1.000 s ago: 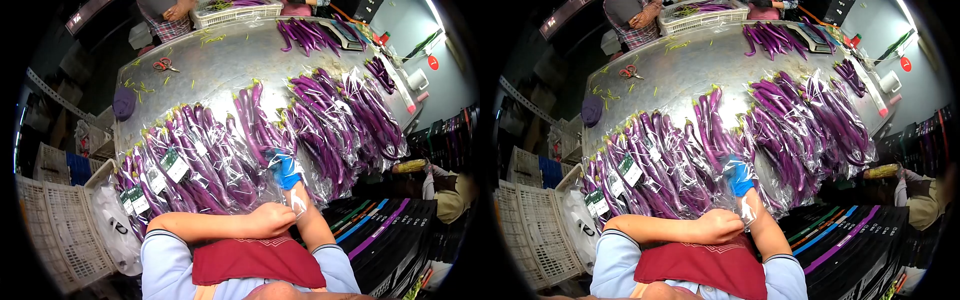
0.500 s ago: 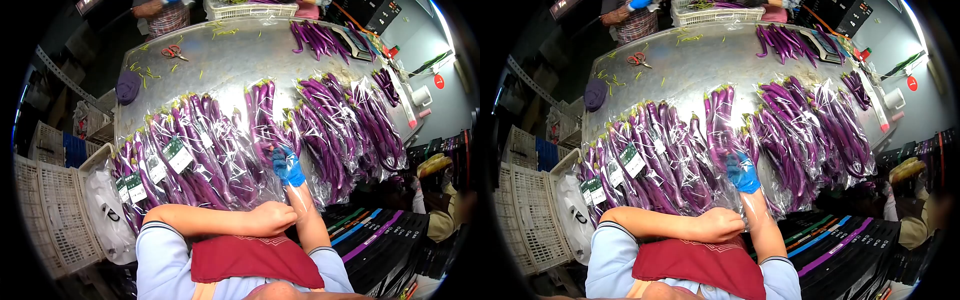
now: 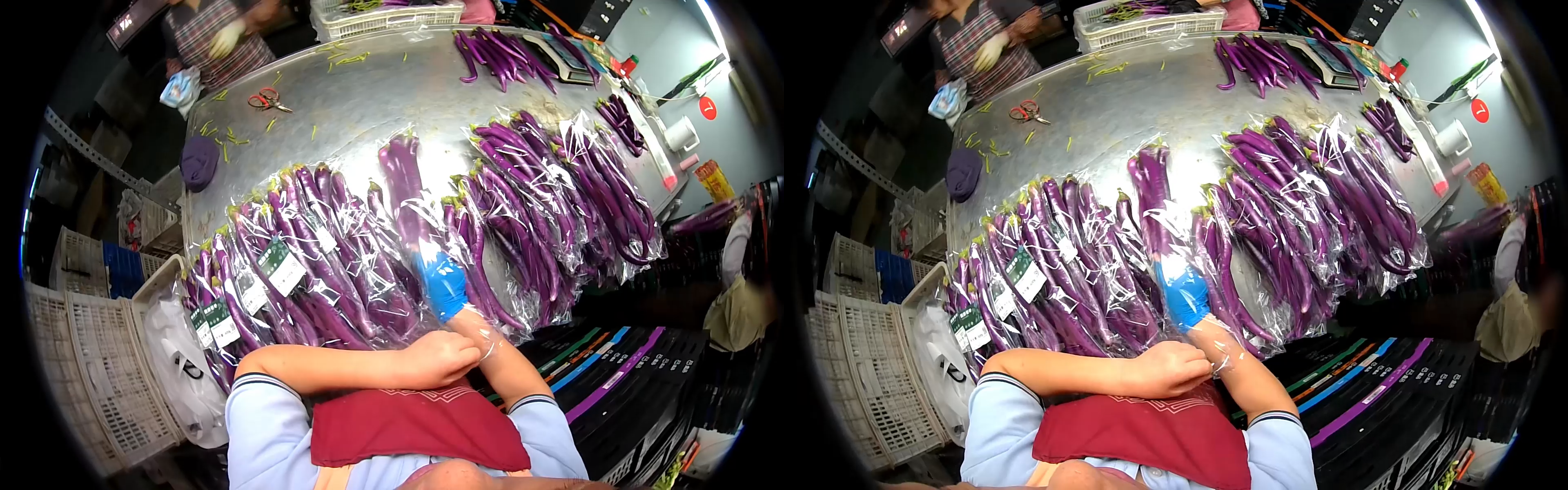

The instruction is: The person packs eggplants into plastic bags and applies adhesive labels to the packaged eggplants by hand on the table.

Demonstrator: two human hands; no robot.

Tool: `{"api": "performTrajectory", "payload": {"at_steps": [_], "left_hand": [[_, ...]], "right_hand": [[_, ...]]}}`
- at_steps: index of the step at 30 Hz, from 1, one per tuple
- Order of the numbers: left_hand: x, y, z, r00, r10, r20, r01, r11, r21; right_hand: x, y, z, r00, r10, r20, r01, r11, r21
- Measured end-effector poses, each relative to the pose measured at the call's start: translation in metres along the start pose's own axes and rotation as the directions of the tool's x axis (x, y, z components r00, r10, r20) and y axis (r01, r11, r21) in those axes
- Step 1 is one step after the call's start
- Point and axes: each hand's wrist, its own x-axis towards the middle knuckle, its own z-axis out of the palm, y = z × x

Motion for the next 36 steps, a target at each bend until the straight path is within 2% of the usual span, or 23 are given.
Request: {"api": "performTrajectory", "payload": {"at_steps": [8, 14, 17, 20, 22, 24, 28, 29, 30, 32, 33, 35, 36], "left_hand": [[0.004, 0.003, -0.004, 1.0, -0.005, -0.014, 0.005, 1.0, -0.029], [0.007, 0.006, -0.01, 0.999, 0.019, -0.046, -0.02, 0.999, -0.025], [0.011, 0.007, -0.017, 0.995, 0.016, -0.1, -0.019, 0.999, -0.032], [0.018, 0.007, -0.025, 0.987, 0.023, -0.16, -0.031, 0.998, -0.048], [0.019, 0.007, -0.03, 0.983, 0.026, -0.182, -0.031, 0.999, -0.023], [0.016, 0.007, -0.027, 0.981, 0.017, -0.193, -0.026, 0.999, -0.042], [0.013, 0.007, -0.021, 0.981, 0.022, -0.193, -0.026, 0.999, -0.019], [0.013, 0.006, -0.021, 0.981, 0.025, -0.19, -0.027, 1.0, -0.01], [0.012, 0.008, -0.021, 0.981, 0.022, -0.194, -0.028, 0.999, -0.032], [0.013, 0.012, -0.023, 0.978, 0.013, -0.21, -0.028, 0.997, -0.071], [0.012, 0.014, -0.022, 0.981, 0.0, -0.195, -0.016, 0.997, -0.081], [0.012, 0.012, -0.018, 0.985, 0.021, -0.171, -0.036, 0.996, -0.086], [0.013, 0.011, -0.016, 0.987, 0.033, -0.156, -0.047, 0.995, -0.09]], "right_hand": [[-0.002, 0.002, 0.016, 0.999, -0.032, 0.014, 0.029, 0.986, 0.163], [0.017, 0.058, 0.039, 0.97, 0.244, -0.014, -0.207, 0.85, 0.485], [0.03, 0.076, 0.046, 0.971, 0.011, -0.238, 0.086, 0.916, 0.393], [0.035, 0.05, 0.01, 0.994, 0.032, 0.104, -0.057, 0.968, 0.245], [0.04, 0.041, 0.013, 0.993, -0.027, 0.117, 0.019, 0.997, 0.069], [0.038, 0.037, 0.014, 0.994, -0.007, 0.107, -0.024, 0.959, 0.281], [0.049, 0.035, 0.021, 0.971, 0.12, 0.207, -0.149, 0.98, 0.13], [0.049, 0.036, 0.027, 0.984, 0.107, 0.14, -0.132, 0.973, 0.188], [0.048, 0.033, 0.027, 0.98, 0.129, 0.151, -0.18, 0.897, 0.403], [0.051, 0.028, 0.027, 0.97, 0.154, 0.191, -0.245, 0.61, 0.754], [0.051, 0.033, 0.029, 0.942, 0.265, 0.204, -0.333, 0.688, 0.645], [0.047, 0.038, 0.036, 0.977, 0.202, -0.07, -0.044, 0.512, 0.858], [0.045, 0.016, 0.018, 0.918, 0.282, 0.28, -0.184, -0.324, 0.928]]}}
